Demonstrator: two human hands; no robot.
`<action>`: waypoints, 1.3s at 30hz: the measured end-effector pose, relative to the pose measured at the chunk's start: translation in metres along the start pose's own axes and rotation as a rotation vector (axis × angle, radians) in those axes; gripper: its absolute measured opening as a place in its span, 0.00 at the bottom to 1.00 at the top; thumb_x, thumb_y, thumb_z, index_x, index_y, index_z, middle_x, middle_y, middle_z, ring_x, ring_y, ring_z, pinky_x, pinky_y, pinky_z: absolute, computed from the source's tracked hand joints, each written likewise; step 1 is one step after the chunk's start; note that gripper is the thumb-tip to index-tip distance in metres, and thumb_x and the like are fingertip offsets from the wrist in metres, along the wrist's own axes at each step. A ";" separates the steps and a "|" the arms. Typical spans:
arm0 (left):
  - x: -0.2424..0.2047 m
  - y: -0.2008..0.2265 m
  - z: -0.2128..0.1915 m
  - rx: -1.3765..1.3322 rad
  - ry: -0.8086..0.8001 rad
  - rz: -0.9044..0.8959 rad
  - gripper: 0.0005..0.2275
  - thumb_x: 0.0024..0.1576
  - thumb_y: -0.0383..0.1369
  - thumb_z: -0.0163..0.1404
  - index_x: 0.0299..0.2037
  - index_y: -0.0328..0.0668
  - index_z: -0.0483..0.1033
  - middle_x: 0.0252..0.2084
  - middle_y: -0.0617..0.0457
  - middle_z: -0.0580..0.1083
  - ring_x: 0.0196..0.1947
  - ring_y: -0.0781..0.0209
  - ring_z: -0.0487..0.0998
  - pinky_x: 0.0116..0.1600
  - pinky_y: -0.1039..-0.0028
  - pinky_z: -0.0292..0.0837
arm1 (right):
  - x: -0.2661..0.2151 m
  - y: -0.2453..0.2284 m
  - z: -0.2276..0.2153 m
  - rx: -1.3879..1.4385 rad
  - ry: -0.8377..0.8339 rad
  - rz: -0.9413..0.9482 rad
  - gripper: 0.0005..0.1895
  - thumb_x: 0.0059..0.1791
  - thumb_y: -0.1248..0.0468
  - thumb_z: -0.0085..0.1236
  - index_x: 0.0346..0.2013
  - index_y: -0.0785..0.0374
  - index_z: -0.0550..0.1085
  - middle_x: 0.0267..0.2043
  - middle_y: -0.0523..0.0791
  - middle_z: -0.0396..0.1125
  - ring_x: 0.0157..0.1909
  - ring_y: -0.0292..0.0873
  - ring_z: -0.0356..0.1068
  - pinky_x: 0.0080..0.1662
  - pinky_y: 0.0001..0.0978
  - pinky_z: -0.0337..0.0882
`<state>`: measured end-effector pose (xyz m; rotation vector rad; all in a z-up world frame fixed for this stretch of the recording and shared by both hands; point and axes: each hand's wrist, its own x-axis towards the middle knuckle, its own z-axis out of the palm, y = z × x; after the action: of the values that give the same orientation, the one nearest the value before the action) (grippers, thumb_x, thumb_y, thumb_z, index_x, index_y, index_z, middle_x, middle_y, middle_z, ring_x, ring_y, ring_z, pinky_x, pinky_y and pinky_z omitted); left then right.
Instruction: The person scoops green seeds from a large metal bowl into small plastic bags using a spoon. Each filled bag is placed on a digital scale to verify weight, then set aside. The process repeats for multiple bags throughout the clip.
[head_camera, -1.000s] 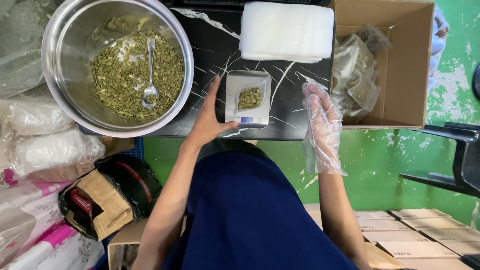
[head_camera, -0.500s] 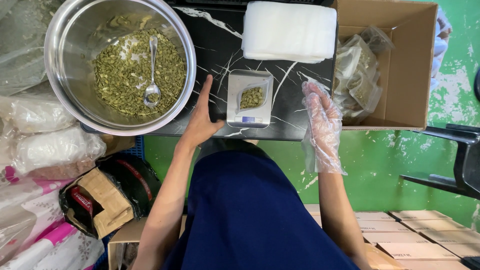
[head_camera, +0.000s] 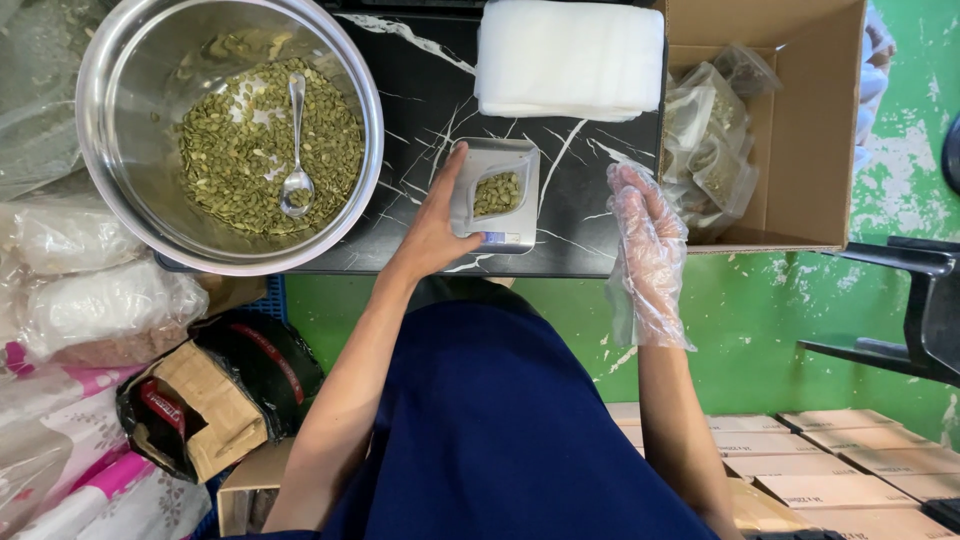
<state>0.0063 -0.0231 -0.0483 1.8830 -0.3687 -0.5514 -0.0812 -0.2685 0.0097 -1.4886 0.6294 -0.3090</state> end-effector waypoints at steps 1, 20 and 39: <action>0.001 -0.002 0.002 0.000 -0.002 0.000 0.53 0.46 0.20 0.64 0.81 0.53 0.43 0.83 0.46 0.46 0.82 0.42 0.43 0.81 0.47 0.43 | -0.001 0.000 -0.001 0.000 0.002 0.000 0.13 0.60 0.60 0.55 0.60 0.53 0.76 0.63 0.47 0.72 0.70 0.44 0.67 0.72 0.50 0.62; 0.014 -0.042 0.042 -0.152 0.280 0.155 0.30 0.46 0.26 0.69 0.62 0.49 0.76 0.56 0.47 0.79 0.61 0.43 0.78 0.65 0.54 0.72 | 0.012 -0.006 0.019 -0.021 -0.035 -0.002 0.13 0.60 0.59 0.56 0.59 0.53 0.77 0.61 0.46 0.73 0.69 0.44 0.68 0.70 0.49 0.65; -0.124 0.030 -0.215 0.082 0.913 -0.057 0.24 0.46 0.28 0.73 0.50 0.27 0.77 0.46 0.32 0.79 0.53 0.33 0.80 0.55 0.49 0.77 | 0.040 0.095 0.353 -0.783 -0.601 -0.135 0.09 0.43 0.47 0.62 0.24 0.43 0.82 0.24 0.37 0.76 0.39 0.44 0.80 0.44 0.39 0.77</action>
<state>0.0175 0.1967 0.0704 2.0140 0.2699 0.3181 0.1324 0.0078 -0.1042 -2.2452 0.1473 0.3299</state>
